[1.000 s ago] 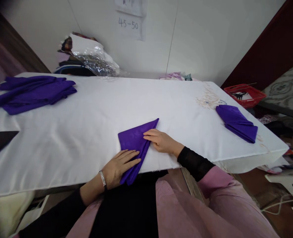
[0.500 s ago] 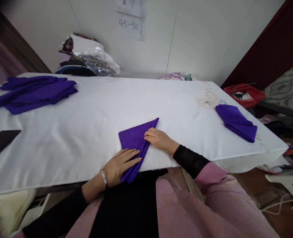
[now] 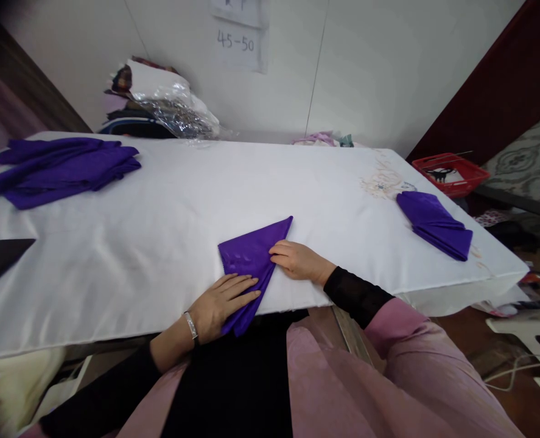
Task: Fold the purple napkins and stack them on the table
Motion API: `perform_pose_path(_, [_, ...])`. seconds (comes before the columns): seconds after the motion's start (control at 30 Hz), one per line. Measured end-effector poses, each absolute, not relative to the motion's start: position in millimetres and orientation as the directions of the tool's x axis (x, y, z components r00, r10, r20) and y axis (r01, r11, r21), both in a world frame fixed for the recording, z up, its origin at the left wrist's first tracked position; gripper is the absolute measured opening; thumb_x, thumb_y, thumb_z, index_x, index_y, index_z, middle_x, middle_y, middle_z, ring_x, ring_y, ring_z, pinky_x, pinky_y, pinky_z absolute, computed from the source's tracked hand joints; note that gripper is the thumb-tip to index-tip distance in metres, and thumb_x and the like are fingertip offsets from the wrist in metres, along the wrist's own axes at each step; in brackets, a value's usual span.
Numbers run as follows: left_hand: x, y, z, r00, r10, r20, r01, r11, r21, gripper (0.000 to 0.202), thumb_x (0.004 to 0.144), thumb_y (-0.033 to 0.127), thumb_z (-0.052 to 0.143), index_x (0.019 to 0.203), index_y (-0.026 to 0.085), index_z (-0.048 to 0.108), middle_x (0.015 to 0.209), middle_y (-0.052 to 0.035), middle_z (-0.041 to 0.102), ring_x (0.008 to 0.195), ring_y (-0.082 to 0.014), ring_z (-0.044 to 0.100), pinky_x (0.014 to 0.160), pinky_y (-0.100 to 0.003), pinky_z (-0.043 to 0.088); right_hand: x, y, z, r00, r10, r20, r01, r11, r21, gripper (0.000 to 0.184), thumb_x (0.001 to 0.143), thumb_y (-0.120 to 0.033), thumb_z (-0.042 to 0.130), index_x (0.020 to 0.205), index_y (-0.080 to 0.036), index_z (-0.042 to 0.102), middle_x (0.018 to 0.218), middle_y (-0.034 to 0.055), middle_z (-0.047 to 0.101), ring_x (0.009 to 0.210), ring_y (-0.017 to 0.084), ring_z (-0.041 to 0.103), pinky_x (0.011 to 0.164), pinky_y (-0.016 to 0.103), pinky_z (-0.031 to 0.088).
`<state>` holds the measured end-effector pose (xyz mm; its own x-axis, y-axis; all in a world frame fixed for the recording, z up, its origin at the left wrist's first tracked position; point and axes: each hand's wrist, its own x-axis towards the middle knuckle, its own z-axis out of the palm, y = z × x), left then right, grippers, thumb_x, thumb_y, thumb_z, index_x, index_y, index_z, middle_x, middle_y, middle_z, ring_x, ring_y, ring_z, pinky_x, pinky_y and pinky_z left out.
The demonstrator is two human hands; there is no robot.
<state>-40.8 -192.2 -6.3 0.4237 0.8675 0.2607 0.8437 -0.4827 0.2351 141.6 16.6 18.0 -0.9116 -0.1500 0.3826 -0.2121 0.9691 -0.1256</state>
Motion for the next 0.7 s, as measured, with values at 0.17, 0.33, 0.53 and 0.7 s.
perform_pose_path(0.17, [-41.3, -190.5, -6.0, 0.419, 0.855, 0.305, 0.825, -0.499, 0.266, 0.062, 0.073, 0.015, 0.048, 0.135, 0.016, 0.038, 0.131, -0.0108, 0.055, 0.124, -0.0266, 0.045, 0.103, -0.050, 0.034, 141.1, 14.0, 15.5, -0.906, -0.144, 0.398, -0.209, 0.970, -0.125, 0.023, 0.087, -0.013, 0.044, 0.102, -0.013, 0.063, 0.108, 0.0136, 0.063, 0.106, 0.023, 0.053, 0.092, 0.042, 0.046])
perform_pose_path(0.33, [-41.8, -184.0, 4.6, 0.354, 0.865, 0.356, 0.785, -0.482, 0.389, 0.058, 0.071, 0.010, 0.046, 0.129, 0.018, 0.044, 0.120, -0.0083, 0.063, 0.113, -0.0221, 0.055, 0.100, -0.046, 0.040, 141.5, 7.6, 15.6, -0.923, -0.115, 0.367, -0.189, 0.966, -0.174, 0.027, 0.085, -0.013, 0.046, 0.107, -0.013, 0.061, 0.109, 0.0131, 0.064, 0.108, 0.023, 0.053, 0.091, 0.042, 0.044])
perform_pose_path(0.53, [-41.2, -162.5, 34.7, 0.111, 0.928, 0.356, 0.715, -0.323, 0.620, 0.034, 0.083, 0.017, 0.045, 0.114, 0.024, 0.056, 0.108, -0.0031, 0.068, 0.099, -0.0176, 0.062, 0.092, -0.036, 0.047, 149.3, -8.7, 11.1, -0.929, 0.092, 0.357, -0.062, 0.916, -0.397, 0.044, 0.083, -0.019, 0.055, 0.127, -0.018, 0.050, 0.113, 0.0121, 0.063, 0.107, 0.022, 0.056, 0.094, 0.044, 0.039])
perform_pose_path(0.7, [-43.0, -112.7, 58.4, -0.121, 0.982, 0.143, 0.641, -0.032, 0.767, 0.026, 0.086, 0.037, 0.047, 0.087, 0.019, 0.066, 0.079, -0.0021, 0.070, 0.073, -0.0176, 0.064, 0.068, -0.030, 0.050, 152.4, -27.8, -1.9, -0.809, 0.537, 0.239, 0.172, 0.604, -0.778, 0.061, 0.085, -0.026, 0.057, 0.141, -0.026, 0.032, 0.105, 0.0067, 0.066, 0.095, 0.021, 0.061, 0.084, 0.039, 0.047])
